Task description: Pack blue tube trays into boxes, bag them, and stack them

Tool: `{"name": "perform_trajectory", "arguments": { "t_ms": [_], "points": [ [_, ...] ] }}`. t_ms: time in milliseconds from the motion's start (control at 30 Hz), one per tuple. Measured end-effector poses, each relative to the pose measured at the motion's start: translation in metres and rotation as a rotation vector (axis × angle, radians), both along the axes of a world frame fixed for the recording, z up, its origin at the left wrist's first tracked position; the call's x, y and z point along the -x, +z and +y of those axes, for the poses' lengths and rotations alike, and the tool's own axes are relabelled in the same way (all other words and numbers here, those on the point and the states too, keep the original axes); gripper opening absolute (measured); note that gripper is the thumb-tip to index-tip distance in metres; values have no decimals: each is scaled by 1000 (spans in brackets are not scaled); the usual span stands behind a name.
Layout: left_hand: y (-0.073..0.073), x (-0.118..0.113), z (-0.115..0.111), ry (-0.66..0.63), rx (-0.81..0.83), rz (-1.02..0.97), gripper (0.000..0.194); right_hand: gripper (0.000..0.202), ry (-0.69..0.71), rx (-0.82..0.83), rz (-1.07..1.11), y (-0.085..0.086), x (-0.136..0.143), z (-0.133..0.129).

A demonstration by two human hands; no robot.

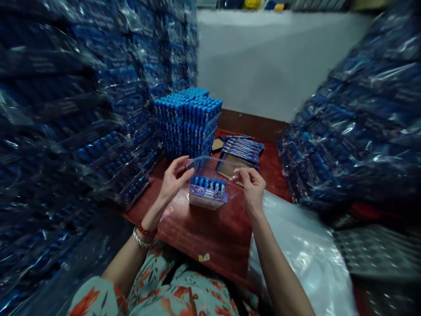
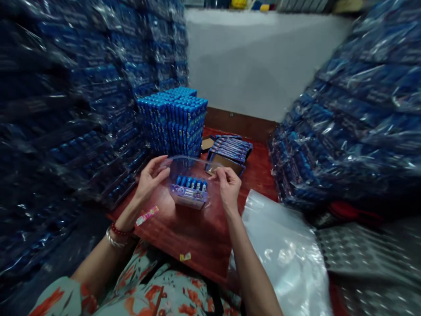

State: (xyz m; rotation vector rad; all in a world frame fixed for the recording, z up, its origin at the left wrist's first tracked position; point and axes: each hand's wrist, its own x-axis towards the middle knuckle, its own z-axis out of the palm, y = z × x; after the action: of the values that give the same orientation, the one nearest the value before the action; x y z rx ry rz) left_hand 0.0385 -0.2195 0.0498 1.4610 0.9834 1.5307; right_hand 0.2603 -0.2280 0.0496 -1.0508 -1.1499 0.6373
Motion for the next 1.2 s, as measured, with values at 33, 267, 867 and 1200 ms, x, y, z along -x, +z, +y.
{"name": "perform_trajectory", "arguments": {
  "t_ms": [33, 267, 867, 1200],
  "points": [
    [-5, -4, 2, -38, 38, -68, 38, 21, 8, -8, 19, 2, 2, 5],
    [-12, -23, 26, 8, 80, -408, 28, 29, -26, -15, 47, 15, 3, 35],
    [1, -20, 14, 132, -29, -304, 29, 22, -168, -533, -1392, 48, 93, 20],
    [1, -17, -4, 114, -109, -68, 25, 20, -154, -502, -1230, 54, 90, 38]
  ]
}}
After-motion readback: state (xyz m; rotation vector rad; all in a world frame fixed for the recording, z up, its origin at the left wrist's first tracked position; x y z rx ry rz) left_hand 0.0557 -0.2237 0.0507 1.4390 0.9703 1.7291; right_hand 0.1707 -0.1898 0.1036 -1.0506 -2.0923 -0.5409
